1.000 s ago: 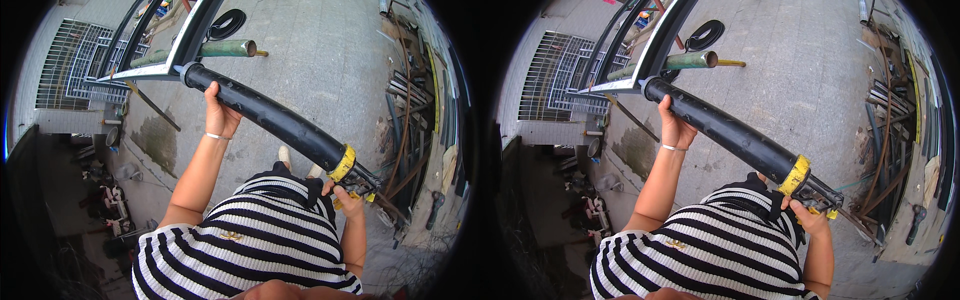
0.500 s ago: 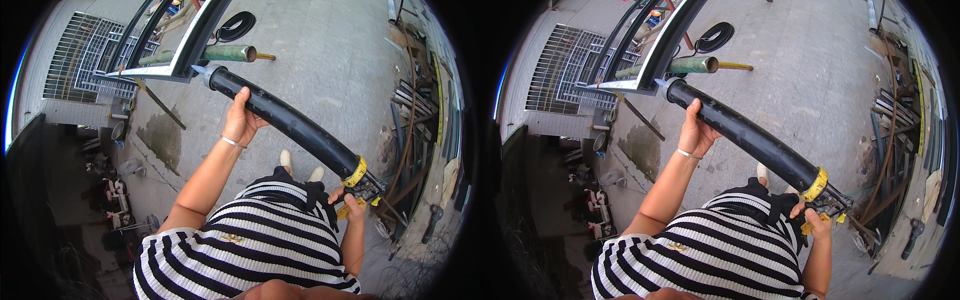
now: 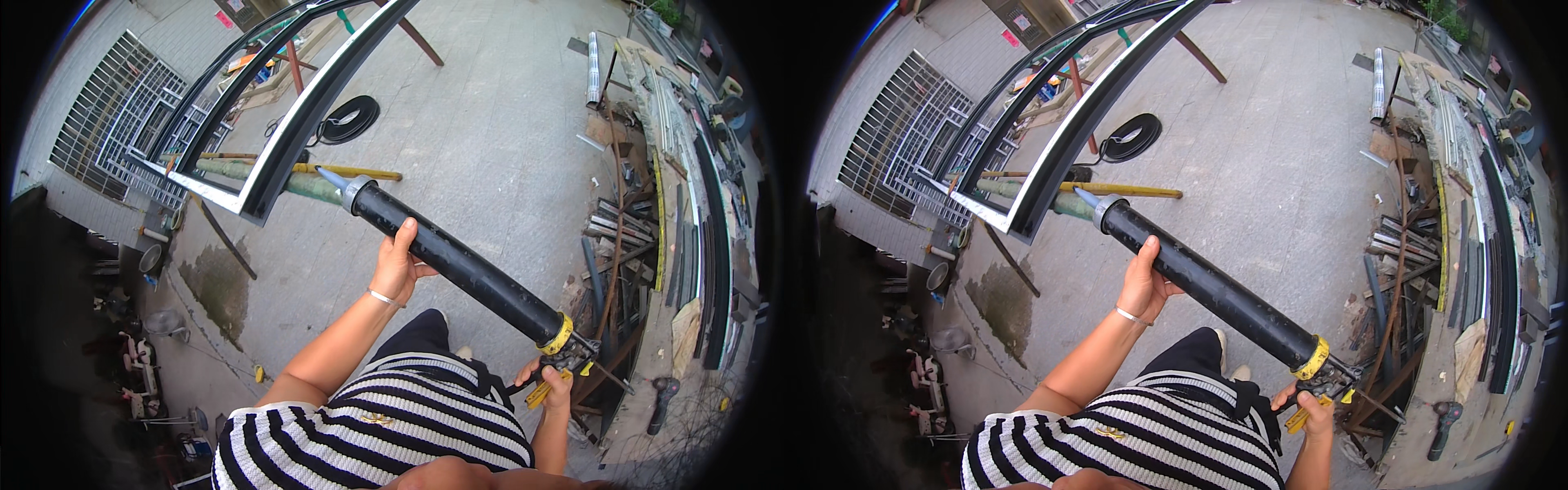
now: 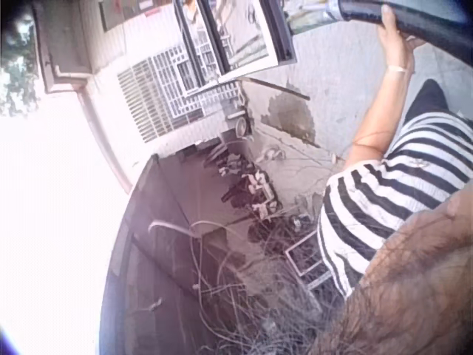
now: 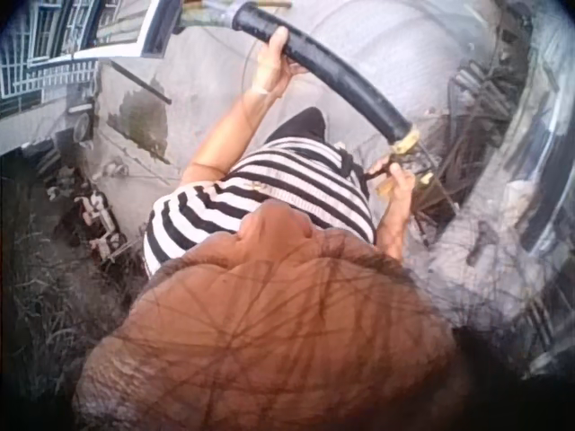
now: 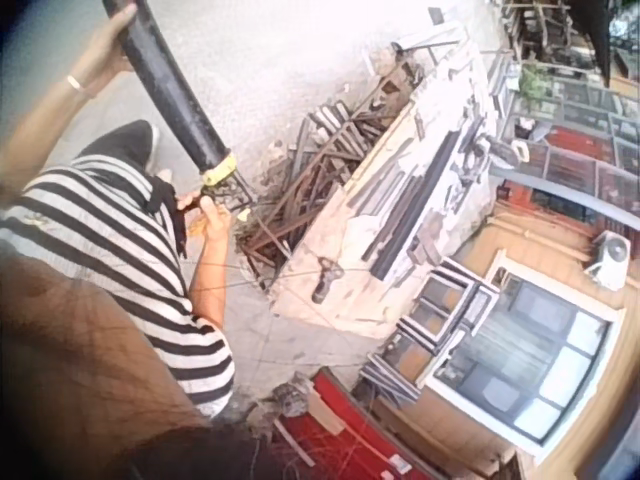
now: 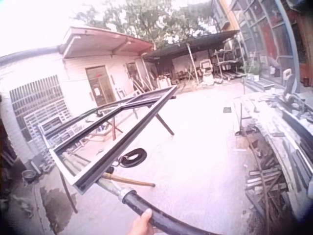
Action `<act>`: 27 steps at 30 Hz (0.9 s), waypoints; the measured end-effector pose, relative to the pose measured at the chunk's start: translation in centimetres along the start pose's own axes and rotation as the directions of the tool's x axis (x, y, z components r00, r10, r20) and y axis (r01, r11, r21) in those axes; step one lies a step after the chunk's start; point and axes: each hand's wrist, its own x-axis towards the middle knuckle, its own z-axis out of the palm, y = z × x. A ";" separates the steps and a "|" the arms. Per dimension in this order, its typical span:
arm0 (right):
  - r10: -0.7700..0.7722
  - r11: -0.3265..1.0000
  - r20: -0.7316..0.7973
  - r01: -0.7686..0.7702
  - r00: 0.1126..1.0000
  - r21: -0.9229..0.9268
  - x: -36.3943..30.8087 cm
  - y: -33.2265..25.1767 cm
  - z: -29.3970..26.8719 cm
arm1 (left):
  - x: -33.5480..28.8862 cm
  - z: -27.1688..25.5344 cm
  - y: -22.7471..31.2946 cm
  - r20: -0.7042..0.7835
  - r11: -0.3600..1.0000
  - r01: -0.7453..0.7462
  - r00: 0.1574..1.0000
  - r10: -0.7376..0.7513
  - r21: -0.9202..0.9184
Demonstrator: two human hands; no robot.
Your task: The person walks across a workshop yard carrying tools, picks up a caulking gun, and applies sealant along the edges of a metal frame.
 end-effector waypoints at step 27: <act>0.053 0.997 -0.033 -0.055 0.998 -0.050 39.2 -17.8 -10.7 | 41.0 17.3 1.7 -0.097 0.999 0.042 0.994 -0.042 -0.008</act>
